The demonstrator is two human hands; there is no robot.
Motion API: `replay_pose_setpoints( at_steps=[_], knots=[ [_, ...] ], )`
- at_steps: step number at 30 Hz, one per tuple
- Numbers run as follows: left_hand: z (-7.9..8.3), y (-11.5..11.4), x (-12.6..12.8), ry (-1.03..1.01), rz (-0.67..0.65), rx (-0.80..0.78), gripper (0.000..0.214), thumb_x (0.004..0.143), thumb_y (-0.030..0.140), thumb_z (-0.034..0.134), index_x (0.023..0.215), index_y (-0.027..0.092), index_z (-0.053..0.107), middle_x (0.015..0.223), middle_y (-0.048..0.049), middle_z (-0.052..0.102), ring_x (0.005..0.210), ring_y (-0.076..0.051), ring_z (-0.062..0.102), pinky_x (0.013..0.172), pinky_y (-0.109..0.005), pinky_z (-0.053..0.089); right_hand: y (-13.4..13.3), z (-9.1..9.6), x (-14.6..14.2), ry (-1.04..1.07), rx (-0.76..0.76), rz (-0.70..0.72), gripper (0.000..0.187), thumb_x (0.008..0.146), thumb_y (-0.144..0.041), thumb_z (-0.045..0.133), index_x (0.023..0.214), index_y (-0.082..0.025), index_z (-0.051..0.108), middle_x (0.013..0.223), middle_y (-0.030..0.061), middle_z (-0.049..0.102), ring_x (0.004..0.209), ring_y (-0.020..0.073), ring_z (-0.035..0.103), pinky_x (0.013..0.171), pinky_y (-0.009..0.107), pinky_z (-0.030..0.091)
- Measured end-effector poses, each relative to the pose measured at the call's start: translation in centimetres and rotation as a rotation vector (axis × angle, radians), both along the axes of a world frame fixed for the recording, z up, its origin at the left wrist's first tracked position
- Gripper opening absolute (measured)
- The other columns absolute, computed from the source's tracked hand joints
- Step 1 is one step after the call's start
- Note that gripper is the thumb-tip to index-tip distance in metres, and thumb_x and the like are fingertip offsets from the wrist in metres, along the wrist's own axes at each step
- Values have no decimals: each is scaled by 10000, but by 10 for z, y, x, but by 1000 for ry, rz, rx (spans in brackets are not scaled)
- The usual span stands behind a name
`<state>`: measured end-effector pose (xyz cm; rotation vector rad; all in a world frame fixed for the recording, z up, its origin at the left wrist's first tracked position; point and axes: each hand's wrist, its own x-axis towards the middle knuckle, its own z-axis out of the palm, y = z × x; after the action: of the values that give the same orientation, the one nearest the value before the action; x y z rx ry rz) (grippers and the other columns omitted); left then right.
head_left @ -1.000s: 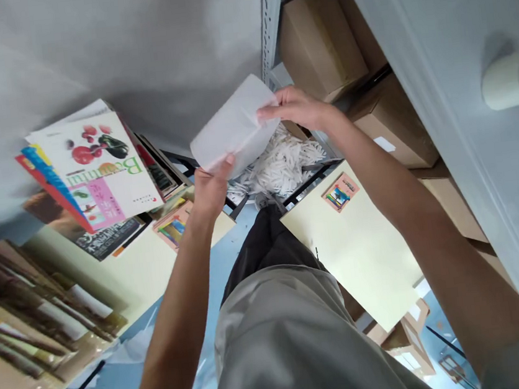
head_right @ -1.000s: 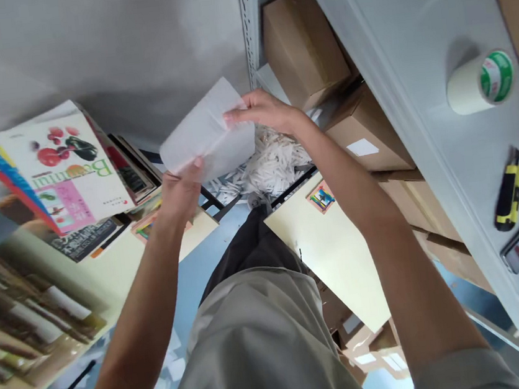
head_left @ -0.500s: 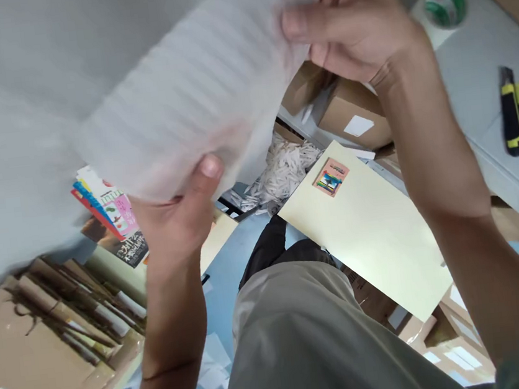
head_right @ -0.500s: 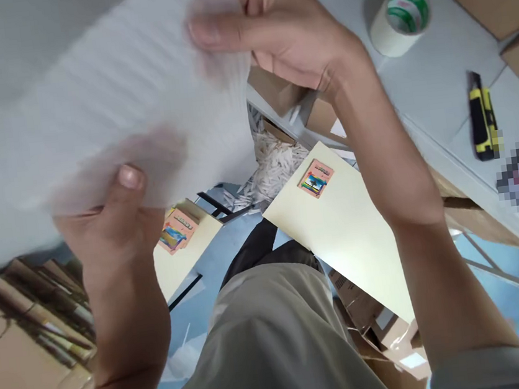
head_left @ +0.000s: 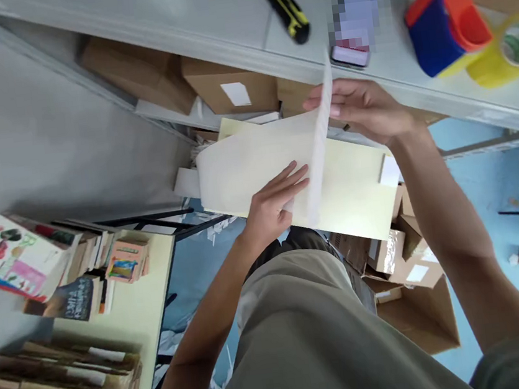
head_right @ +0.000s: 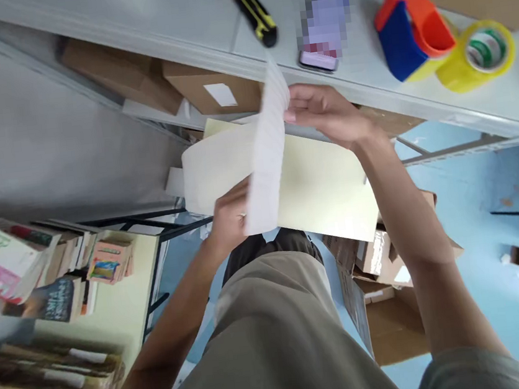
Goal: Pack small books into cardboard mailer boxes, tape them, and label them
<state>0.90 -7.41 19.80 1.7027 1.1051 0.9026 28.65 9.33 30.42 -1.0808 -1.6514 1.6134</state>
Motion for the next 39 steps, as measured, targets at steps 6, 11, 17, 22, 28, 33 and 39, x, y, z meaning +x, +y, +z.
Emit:
replay_pose_setpoints(
  at_steps=[6, 11, 17, 22, 28, 33, 39],
  knots=[
    [-70, 1, 106, 147, -311, 159, 739, 1027, -21, 398, 1623, 286, 708, 1775, -19, 619, 1738, -252, 488, 1419, -605, 522, -112, -75, 139, -249, -244, -446, 835, 914, -838, 842, 1598, -377, 712, 1525, 136, 796, 1526, 401, 689, 1261, 671, 581],
    [-129, -6, 144, 286, -440, 41, 769, 974, -54, 405, 1605, 246, 727, 1773, -49, 619, 1740, -241, 485, 1456, -592, 457, -185, -151, 161, -202, -371, -592, 1053, 774, -774, 965, 1641, -256, 666, 1399, 191, 841, 1395, 407, 760, 1216, 614, 609],
    [-146, -15, 146, 456, -575, -53, 778, 1033, 288, 737, 1776, 198, 525, 1931, -166, 339, 1836, -384, 256, 1507, -660, 220, -206, -242, 149, -407, -443, -883, 808, 822, -394, 875, 1533, -84, 650, 1046, 108, 873, 1038, 305, 804, 1077, 485, 630],
    [-167, -6, 71, 552, -254, -268, 839, 1107, 684, 650, 1743, 157, 510, 1961, -238, 231, 1855, -462, 112, 1487, -691, 106, -206, -287, 154, -607, -492, -918, 556, 894, -269, 790, 1418, -106, 700, 1047, 118, 864, 995, 275, 773, 1001, 409, 598],
    [-204, 21, -36, 578, 159, -452, 894, 967, 807, 797, 1478, 89, 641, 1921, -276, 303, 1793, -588, 168, 1462, -770, 146, -215, -304, 135, -792, -524, -939, 429, 990, -259, 692, 1402, -141, 714, 1151, 156, 849, 1014, 282, 748, 989, 403, 579],
    [-197, 25, -47, 781, 1, -472, 713, 1066, 354, 710, 1719, 132, 526, 1986, -190, 161, 1831, -503, 150, 1468, -726, 254, -218, -307, 109, -1003, -402, -1035, 476, 958, -232, 704, 1429, -162, 704, 1438, 214, 755, 1321, 342, 697, 1160, 493, 538],
    [-200, 24, -33, 864, -1, -443, 770, 1045, 232, 728, 1755, 52, 490, 1965, -256, 190, 1790, -514, 266, 1463, -656, 290, -191, -301, 38, -1046, -212, -887, 325, 1033, -302, 700, 1328, -180, 761, 1439, 221, 737, 1341, 366, 680, 1152, 530, 538]
  ],
)
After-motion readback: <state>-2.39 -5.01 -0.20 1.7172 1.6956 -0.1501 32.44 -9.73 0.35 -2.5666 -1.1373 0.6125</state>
